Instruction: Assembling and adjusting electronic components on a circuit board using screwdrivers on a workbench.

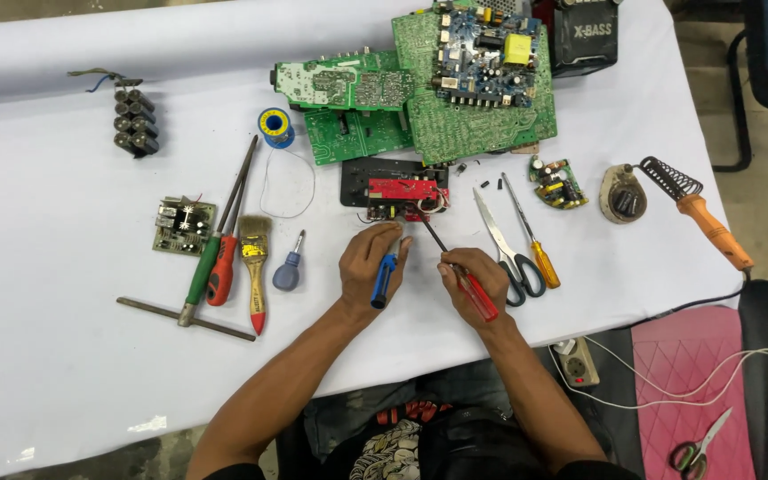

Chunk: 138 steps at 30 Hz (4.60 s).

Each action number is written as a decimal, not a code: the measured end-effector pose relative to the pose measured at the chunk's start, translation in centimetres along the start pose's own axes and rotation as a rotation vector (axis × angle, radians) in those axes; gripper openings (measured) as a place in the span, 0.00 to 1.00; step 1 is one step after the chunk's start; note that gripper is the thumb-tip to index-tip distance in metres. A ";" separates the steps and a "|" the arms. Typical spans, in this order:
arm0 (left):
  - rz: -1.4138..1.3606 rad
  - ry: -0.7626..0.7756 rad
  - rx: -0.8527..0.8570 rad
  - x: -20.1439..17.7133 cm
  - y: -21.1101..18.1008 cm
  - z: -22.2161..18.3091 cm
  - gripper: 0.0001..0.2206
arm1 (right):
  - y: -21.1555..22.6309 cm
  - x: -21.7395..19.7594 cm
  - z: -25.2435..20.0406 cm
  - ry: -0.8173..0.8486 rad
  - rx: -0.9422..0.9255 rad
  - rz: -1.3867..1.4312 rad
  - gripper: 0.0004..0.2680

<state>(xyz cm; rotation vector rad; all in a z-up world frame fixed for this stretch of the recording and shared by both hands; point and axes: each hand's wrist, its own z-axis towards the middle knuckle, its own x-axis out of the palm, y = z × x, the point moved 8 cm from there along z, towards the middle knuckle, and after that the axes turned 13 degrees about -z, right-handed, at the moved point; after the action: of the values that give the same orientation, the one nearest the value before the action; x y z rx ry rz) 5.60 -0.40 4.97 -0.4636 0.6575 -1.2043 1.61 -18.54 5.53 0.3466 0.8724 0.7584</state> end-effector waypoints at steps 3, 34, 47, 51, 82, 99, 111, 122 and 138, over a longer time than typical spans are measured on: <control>0.003 -0.002 0.003 -0.3 -0.7 0.6 0.08 | 0.0 0.2 0.1 0.016 0.024 0.018 0.03; -0.113 -0.122 -0.228 -4.7 5.2 2.6 0.06 | -8.7 -1.1 2.4 -0.247 0.188 0.060 0.12; -0.120 -0.085 -0.297 -4.4 5.7 2.4 0.07 | -9.4 -1.2 1.8 -0.226 0.220 0.036 0.11; -0.154 -0.104 -0.321 -4.3 6.2 2.4 0.06 | -9.0 -1.4 2.1 -0.212 0.212 0.016 0.10; -0.369 -0.154 -0.448 -4.0 7.4 2.4 0.08 | -9.8 -2.2 1.9 -0.271 0.131 0.102 0.09; -0.306 -0.161 -0.465 -2.0 10.3 4.0 0.08 | -14.1 1.4 7.4 -0.185 0.306 0.316 0.12; -0.123 -0.254 -0.261 -3.5 8.7 4.4 0.06 | -13.4 0.6 6.4 -0.241 0.217 0.300 0.13; -0.167 -0.171 -0.309 -2.5 9.0 4.0 0.08 | -12.0 3.5 6.4 -0.105 0.233 0.240 0.11; -0.202 -0.192 -0.339 -2.1 9.4 4.0 0.08 | -11.8 4.8 6.2 -0.047 0.358 0.338 0.09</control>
<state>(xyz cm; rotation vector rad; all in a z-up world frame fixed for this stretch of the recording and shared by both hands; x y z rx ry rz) 14.45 4.38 2.21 -0.9374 0.6621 -1.2213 13.88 -23.13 -0.01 0.8422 0.9165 0.9002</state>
